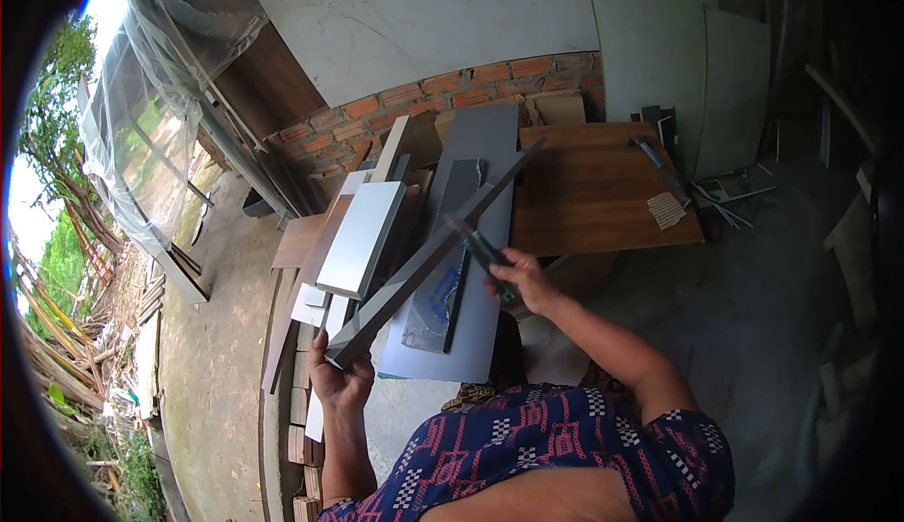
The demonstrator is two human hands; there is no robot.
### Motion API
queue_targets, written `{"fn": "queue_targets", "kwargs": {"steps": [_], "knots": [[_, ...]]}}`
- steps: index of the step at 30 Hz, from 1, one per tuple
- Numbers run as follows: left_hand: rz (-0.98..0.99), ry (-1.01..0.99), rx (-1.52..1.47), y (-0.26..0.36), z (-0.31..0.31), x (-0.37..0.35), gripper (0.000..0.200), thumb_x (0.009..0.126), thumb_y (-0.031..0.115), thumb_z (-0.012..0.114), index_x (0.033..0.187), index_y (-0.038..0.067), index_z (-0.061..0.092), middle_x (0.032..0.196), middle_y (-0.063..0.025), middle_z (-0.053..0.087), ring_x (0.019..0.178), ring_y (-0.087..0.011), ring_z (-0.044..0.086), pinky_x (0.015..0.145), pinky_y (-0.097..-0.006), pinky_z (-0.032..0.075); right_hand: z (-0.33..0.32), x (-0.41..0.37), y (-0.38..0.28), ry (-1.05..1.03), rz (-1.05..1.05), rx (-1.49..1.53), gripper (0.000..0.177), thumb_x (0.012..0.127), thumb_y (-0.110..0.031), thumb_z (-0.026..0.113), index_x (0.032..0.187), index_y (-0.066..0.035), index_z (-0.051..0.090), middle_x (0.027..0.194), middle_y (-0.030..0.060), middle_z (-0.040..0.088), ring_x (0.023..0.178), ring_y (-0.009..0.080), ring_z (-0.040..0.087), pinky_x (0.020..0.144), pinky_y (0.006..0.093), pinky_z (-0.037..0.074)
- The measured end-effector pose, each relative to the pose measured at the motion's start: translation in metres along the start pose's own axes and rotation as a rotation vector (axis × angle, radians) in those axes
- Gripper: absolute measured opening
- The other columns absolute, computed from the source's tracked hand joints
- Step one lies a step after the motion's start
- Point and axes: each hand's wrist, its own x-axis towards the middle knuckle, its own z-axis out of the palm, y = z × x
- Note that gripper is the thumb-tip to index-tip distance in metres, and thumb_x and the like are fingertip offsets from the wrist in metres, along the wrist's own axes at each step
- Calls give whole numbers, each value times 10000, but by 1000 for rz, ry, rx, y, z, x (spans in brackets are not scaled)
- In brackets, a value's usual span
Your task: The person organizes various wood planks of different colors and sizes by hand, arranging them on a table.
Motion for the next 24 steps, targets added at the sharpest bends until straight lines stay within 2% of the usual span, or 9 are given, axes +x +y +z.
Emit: {"fn": "queue_targets", "kwargs": {"steps": [4,7,8,12,13,14,17,18,24], "knots": [[-86,-98,-2,7,-25,3,366,832,270,542,1033,-34,511,901,-181,621,753,-306,649,598,-358,578,-55,16,0,303,-2,148,175,814,-170,615,922,-61,531,747,67,599,640,168,609,543,296,494],[-69,-57,-9,2,-30,0,322,817,244,539,986,-30,544,886,-168,631,729,-313,655,541,-399,576,-54,15,-3,227,-4,171,227,808,-172,618,986,-59,533,725,59,594,625,179,607,545,316,502],[-76,-49,6,1,-33,-1,319,814,238,539,988,-30,543,890,-170,631,733,-315,655,537,-406,576,-54,17,0,155,42,194,276,807,-172,617,1042,-61,525,804,63,599,722,208,617,587,351,510],[-98,-103,24,-2,-52,-2,316,797,203,542,996,-42,540,920,-186,628,740,-325,656,544,-427,578,-24,20,-3,82,159,272,282,805,-190,631,1036,-51,544,987,69,574,928,267,580,701,419,508],[-106,-130,44,-3,-58,-3,319,794,200,543,999,-45,539,925,-190,627,735,-326,657,545,-422,579,-23,23,-1,61,173,276,280,806,-193,631,1032,-51,546,978,63,576,916,256,582,709,423,509],[-100,-105,102,-1,-67,-1,344,770,166,562,1028,-59,533,938,-191,623,788,-323,650,653,-421,574,-22,26,0,38,187,280,277,807,-196,631,1028,-52,548,968,56,579,905,245,585,717,426,510],[40,39,233,-11,-77,-3,383,747,141,581,1062,-67,523,967,-191,616,871,-316,629,793,-422,528,-13,37,1,81,184,267,280,795,-207,643,1020,-65,555,937,23,585,832,190,574,694,411,504],[22,19,266,-11,-81,-4,404,733,129,592,1081,-62,521,990,-176,612,925,-298,603,873,-425,473,-12,39,1,115,177,257,283,789,-211,648,1018,-72,557,926,10,587,801,168,568,680,402,500],[-2,11,348,-8,-132,-7,446,709,148,625,1105,-28,524,984,-133,617,900,-260,605,850,-404,475,-6,51,19,267,315,26,247,742,-233,671,950,-122,602,849,-50,595,665,99,479,576,306,389]]}}
